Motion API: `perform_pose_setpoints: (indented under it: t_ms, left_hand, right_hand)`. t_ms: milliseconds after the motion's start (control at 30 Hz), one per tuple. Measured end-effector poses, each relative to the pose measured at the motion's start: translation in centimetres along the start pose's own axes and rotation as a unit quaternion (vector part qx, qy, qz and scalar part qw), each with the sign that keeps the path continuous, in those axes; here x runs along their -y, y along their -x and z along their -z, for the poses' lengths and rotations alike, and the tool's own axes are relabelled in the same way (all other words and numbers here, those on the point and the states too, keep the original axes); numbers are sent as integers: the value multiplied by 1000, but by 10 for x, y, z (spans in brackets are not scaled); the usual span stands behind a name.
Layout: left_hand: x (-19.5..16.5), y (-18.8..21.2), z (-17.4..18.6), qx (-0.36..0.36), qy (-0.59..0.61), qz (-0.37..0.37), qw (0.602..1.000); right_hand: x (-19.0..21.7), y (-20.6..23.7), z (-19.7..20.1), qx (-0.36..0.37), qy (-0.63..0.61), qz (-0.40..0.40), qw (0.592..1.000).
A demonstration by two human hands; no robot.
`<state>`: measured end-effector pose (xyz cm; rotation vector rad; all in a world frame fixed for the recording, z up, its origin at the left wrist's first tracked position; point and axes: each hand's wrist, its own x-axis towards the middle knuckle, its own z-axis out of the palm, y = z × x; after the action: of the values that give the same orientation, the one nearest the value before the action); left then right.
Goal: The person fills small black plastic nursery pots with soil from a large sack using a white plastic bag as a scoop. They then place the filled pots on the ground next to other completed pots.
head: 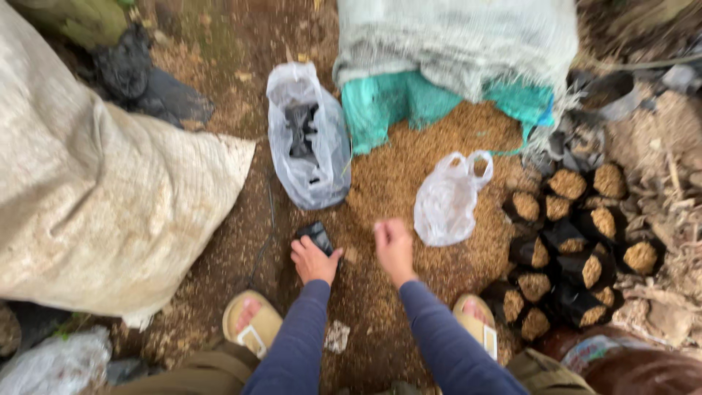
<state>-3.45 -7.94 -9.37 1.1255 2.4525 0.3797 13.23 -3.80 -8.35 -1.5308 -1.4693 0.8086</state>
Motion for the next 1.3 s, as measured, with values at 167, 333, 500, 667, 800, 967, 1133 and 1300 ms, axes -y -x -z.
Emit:
perform_pose_setpoints:
  t_ms: [167,333,500,667,800,967,1133,1300]
  left_hand:
    - [-29,-10,8,46,-24,78,996]
    - [-36,-32,34,42,167,160,972]
    - [-41,-36,74,169,547,256,779]
    - [-78,-43,143,261,639,56,721]
    - [-127,-47,214,248,586,-142,758]
    - [-172,-15,243,320,638,-213,667]
    - [-196,16,230,340,653,-195,648]
    - [-199,12,215,332,647,-189,660]
  right_hand:
    - [38,12,-1,92,-27,29,995]
    - [57,-17,1,88,7,20,996]
    - [78,-41,-6,133,23,-68,988]
    - [130,-69,15,318,-217,-364,848]
    - [199,-107,57,352,-373,-197,836]
    - [228,-115,106,250,-272,0,929]
    - [225,-87,133,134,-113,147,973]
    - [219,-87,152,116,-58,147,981]
